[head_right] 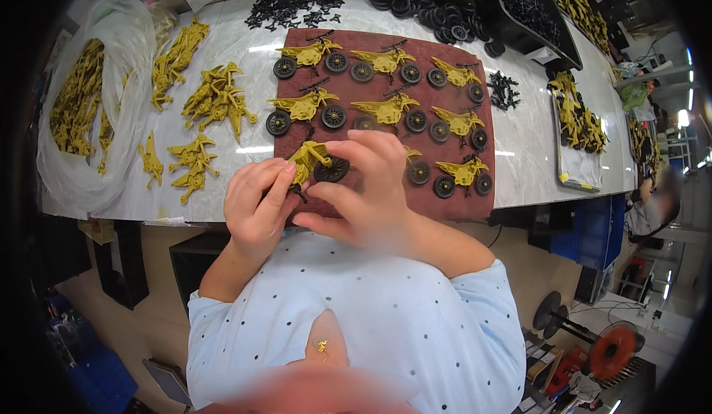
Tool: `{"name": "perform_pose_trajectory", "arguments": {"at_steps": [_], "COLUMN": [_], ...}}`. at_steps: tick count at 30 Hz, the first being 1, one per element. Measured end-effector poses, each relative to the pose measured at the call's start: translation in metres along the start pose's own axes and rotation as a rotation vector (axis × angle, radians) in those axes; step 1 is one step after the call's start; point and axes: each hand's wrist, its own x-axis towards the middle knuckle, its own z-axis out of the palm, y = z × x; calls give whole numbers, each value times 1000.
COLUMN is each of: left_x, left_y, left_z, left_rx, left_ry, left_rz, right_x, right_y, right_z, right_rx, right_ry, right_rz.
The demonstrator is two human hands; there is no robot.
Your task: The person installs wheels and handlebars into toy motorcycle frame halves arranged on a mat, then presses matching frame pieces onto them to assemble toy motorcycles by hand.
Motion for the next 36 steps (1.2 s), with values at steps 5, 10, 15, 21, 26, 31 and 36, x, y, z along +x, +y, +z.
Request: {"name": "perform_pose_trajectory", "arguments": {"at_steps": [5,10,15,21,26,31,36], "left_x": [0,-2,-1,0,-2,-3,-1], "left_y": [5,5,7,8,-1,2,7], "left_z": [-1,2,4,6,2,8,7], "left_rx": [203,190,159,159,-165,-364,-64], "left_ry": [-13,-35,-68,-78,-74,-33,-41], "left_rz": [81,74,63,59,-125,-235,-145], "right_x": [2,-5,-12,-7,-6,-21,-11], "right_y": [-8,-5,-1,-3,11,15,5], "right_z": [7,11,18,14,6,15,0], "right_rx": [-76,14,-29,-70,136,421,47], "right_ry": [35,38,120,158,136,-9,295], "right_rz": [-3,2,-164,-135,-5,259,28]}}
